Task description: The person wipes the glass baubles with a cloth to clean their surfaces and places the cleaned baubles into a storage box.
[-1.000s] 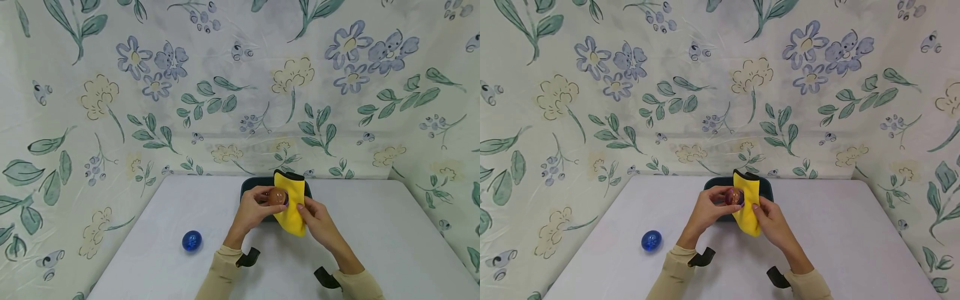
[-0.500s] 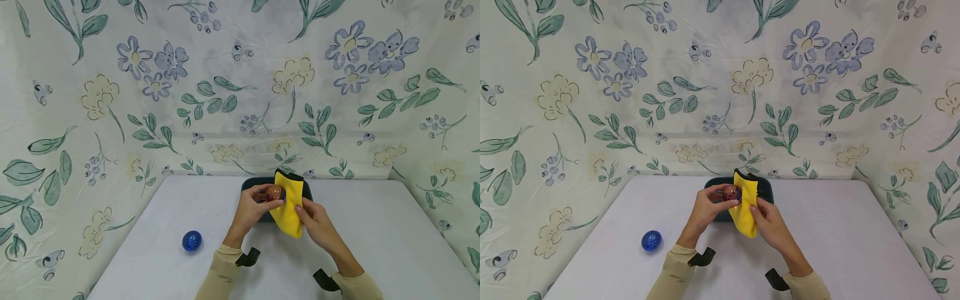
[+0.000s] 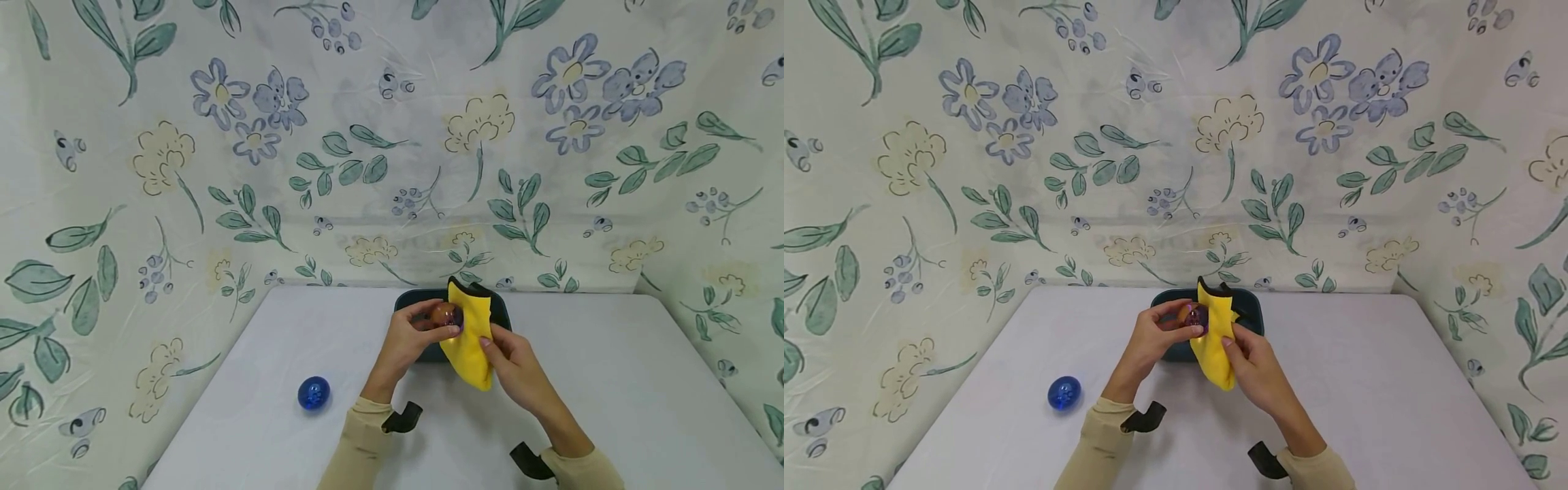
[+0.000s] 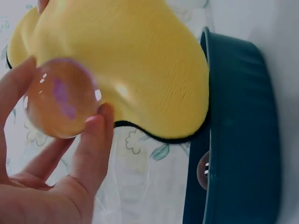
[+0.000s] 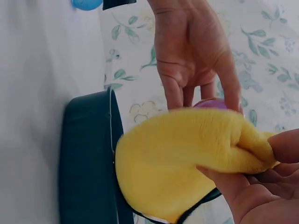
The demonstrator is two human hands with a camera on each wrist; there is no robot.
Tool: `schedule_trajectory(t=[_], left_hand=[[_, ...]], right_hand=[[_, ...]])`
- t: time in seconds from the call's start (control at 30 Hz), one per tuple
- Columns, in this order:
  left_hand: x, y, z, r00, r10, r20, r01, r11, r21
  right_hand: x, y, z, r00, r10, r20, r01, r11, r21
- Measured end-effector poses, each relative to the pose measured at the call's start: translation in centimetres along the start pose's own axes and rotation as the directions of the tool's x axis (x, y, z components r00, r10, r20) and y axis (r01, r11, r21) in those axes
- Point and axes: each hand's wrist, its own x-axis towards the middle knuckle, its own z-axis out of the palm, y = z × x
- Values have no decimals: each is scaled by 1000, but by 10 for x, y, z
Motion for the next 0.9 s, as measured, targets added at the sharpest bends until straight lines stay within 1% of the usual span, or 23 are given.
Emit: schedule_trajectory(t=[0.1, 0.2, 0.37, 0.5, 0.6, 0.77, 0.9], left_hand=[[0, -1, -1, 999, -23, 25, 23, 1000, 3], [0, -2, 0, 999, -25, 31, 24, 999, 32], [-2, -2, 1, 999, -10, 43, 6, 996, 91], [-4, -2, 3, 998, 2, 69, -11, 992, 128], [-4, -3, 5, 995, 23, 93, -37, 987, 158], [-4, -3, 8, 990, 52, 130, -77, 979, 190], [-5, -2, 12, 988, 58, 142, -89, 972, 220]], right_hand=[[0, -1, 1, 1000, -5, -30, 4, 1000, -29], [0, -3, 2, 998, -6, -56, 3, 999, -51], [-1, -6, 1, 997, -6, -80, -1, 996, -91], [-1, -7, 0, 996, -35, -87, 23, 991, -130], [-1, -6, -1, 994, -56, -93, 42, 988, -148], [0, -4, -3, 993, -61, -100, 45, 987, -156], [1, -3, -5, 993, -57, -102, 41, 987, -154]])
